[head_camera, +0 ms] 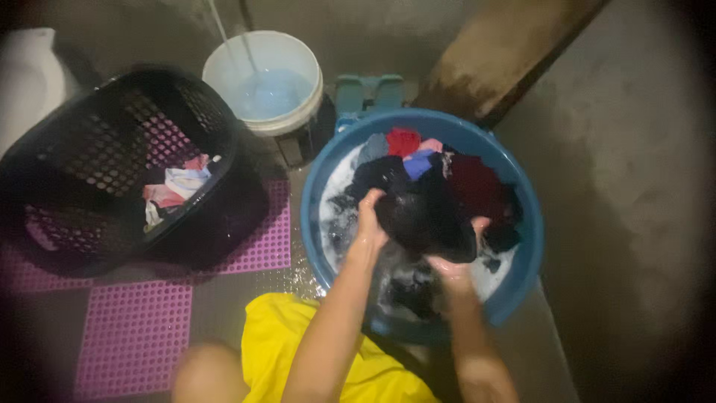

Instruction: The person washes clothes by hand in a basin filled with soapy water, scrubbing various garments and placing them into a laundry basket.

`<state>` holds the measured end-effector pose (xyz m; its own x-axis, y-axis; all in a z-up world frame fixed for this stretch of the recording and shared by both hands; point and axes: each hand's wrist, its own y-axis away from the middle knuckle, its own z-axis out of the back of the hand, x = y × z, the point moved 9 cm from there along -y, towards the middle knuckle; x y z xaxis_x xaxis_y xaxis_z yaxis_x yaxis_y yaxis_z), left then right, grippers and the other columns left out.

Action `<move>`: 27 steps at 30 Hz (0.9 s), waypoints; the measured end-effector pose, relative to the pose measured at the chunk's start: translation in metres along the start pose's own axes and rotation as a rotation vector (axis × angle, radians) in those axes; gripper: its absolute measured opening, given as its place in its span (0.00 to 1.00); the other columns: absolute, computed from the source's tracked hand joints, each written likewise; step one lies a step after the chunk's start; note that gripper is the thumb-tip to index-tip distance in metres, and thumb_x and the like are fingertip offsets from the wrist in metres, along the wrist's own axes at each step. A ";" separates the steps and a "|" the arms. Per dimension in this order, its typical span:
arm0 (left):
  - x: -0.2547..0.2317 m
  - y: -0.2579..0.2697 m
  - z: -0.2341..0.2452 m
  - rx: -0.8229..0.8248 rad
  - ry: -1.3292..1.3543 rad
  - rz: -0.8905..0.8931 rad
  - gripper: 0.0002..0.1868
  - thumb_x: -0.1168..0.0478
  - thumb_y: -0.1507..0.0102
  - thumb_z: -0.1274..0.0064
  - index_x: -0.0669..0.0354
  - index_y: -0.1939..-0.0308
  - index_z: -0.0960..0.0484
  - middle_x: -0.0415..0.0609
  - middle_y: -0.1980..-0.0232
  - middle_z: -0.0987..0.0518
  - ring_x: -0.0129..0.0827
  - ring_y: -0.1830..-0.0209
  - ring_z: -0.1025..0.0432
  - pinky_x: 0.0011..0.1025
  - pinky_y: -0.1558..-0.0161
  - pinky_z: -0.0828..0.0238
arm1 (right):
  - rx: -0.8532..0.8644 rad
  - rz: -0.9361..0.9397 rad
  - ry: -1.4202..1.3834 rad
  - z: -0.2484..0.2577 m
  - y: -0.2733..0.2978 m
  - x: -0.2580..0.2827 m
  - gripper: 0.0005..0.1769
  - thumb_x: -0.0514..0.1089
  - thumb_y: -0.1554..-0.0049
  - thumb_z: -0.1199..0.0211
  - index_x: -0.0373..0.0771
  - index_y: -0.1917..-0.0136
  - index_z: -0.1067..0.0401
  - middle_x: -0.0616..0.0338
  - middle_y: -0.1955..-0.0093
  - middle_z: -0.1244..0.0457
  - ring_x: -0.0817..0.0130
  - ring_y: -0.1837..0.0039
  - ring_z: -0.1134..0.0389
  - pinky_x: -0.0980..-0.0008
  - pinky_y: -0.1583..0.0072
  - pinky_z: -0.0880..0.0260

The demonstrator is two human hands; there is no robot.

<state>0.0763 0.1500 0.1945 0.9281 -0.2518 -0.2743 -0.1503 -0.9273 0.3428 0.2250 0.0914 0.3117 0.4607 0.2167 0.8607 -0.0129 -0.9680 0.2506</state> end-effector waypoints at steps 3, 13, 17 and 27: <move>-0.030 0.009 -0.005 0.028 -0.642 -0.180 0.23 0.62 0.44 0.45 0.66 0.46 0.19 0.51 0.55 0.19 0.41 0.55 0.24 0.43 0.47 0.28 | -0.135 0.157 0.333 0.023 -0.017 0.045 0.13 0.51 0.43 0.32 0.45 0.47 0.24 0.59 0.44 0.33 0.58 0.40 0.36 0.57 0.40 0.35; 0.052 0.037 -0.015 0.018 -0.135 0.301 0.43 0.35 0.34 0.46 0.64 0.27 0.34 0.60 0.40 0.22 0.43 0.44 0.24 0.45 0.38 0.30 | 1.210 1.081 1.354 -0.133 0.085 0.074 0.35 0.42 0.70 0.28 0.40 0.45 0.20 0.54 0.61 0.31 0.48 0.56 0.30 0.54 0.50 0.30; 0.029 0.041 -0.015 0.442 -0.595 -0.234 0.34 0.49 0.32 0.45 0.59 0.26 0.35 0.59 0.37 0.26 0.39 0.40 0.28 0.41 0.35 0.31 | 1.097 0.950 1.117 -0.139 0.088 0.070 0.24 0.38 0.59 0.28 0.43 0.46 0.20 0.54 0.57 0.30 0.56 0.54 0.28 0.60 0.48 0.27; -0.040 0.085 -0.110 0.056 -0.499 -0.865 0.16 0.80 0.47 0.48 0.56 0.67 0.31 0.49 0.51 0.21 0.34 0.50 0.27 0.34 0.44 0.30 | -0.093 0.164 -0.173 0.041 -0.053 0.035 0.26 0.44 0.40 0.38 0.37 0.30 0.30 0.64 0.59 0.33 0.75 0.60 0.31 0.71 0.54 0.26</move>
<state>0.0640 0.1118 0.3338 0.4790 0.4402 -0.7595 0.4814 -0.8552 -0.1921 0.2784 0.1448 0.3108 0.5904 0.0254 0.8067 -0.1776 -0.9709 0.1605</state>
